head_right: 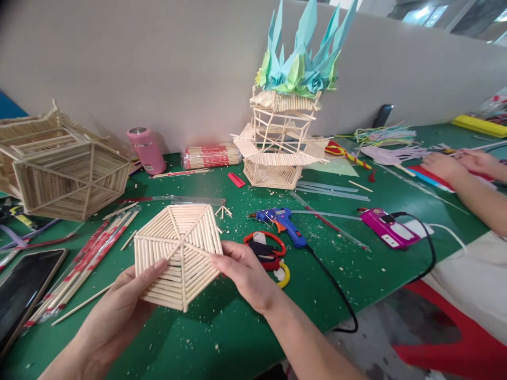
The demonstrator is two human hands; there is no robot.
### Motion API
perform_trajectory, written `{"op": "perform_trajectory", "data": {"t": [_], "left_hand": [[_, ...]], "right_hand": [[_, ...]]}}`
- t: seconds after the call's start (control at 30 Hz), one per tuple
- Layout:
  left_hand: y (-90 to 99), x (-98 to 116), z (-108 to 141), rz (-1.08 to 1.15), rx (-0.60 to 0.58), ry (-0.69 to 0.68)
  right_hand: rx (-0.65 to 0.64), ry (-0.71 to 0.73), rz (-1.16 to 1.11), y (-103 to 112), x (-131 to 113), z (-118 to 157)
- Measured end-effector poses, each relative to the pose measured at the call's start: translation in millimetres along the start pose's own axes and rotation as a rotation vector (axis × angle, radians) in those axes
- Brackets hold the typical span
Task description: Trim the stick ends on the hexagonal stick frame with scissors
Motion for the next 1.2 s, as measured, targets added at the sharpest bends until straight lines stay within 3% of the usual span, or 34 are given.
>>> {"op": "perform_trajectory", "data": {"t": [0.13,0.2,0.33,0.5,0.6,0.8,0.9,1.03,1.2], "left_hand": [[5.1,5.5,-2.7,0.062,0.094,-0.125],[6.5,6.2,-2.6,0.071,0.134,-0.158],[1.8,7.6,-0.4,0.097,0.156,-0.219],[-0.7,8.3,1.7,0.122,0.161,-0.254],[4.6,8.8,1.2,0.134,0.192,-0.249],[13.0,5.9,-3.5,0.173,0.26,-0.178],[12.8,5.0,-2.8,0.166,0.285,-0.166],[8.9,3.7,2.4,0.166,0.3,-0.156],[2.9,2.3,7.9,0.166,0.279,-0.126]], "right_hand": [[-0.071,-0.012,0.008,-17.6,4.5,5.3],[-0.106,-0.1,0.054,-27.5,17.1,8.9],[-0.032,-0.133,0.125,-31.7,29.0,10.8],[0.023,-0.123,0.244,-26.1,25.0,11.0],[0.08,-0.09,0.246,-12.9,18.5,13.1],[0.543,0.164,0.104,49.1,-3.0,22.5],[0.626,0.209,0.098,61.3,-8.3,23.2],[0.563,0.154,0.156,50.2,-10.8,16.9],[0.257,0.084,0.246,9.6,-8.5,4.7]]}}
Point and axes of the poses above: each hand's wrist, its own z-axis away from the middle knuckle, its own y-axis out of the back of the hand, x = y × z, the point moved 8 cm from there along -z, towards the middle knuckle, and after that the axes turned 1 degree about -z, right-handed, at the moved point
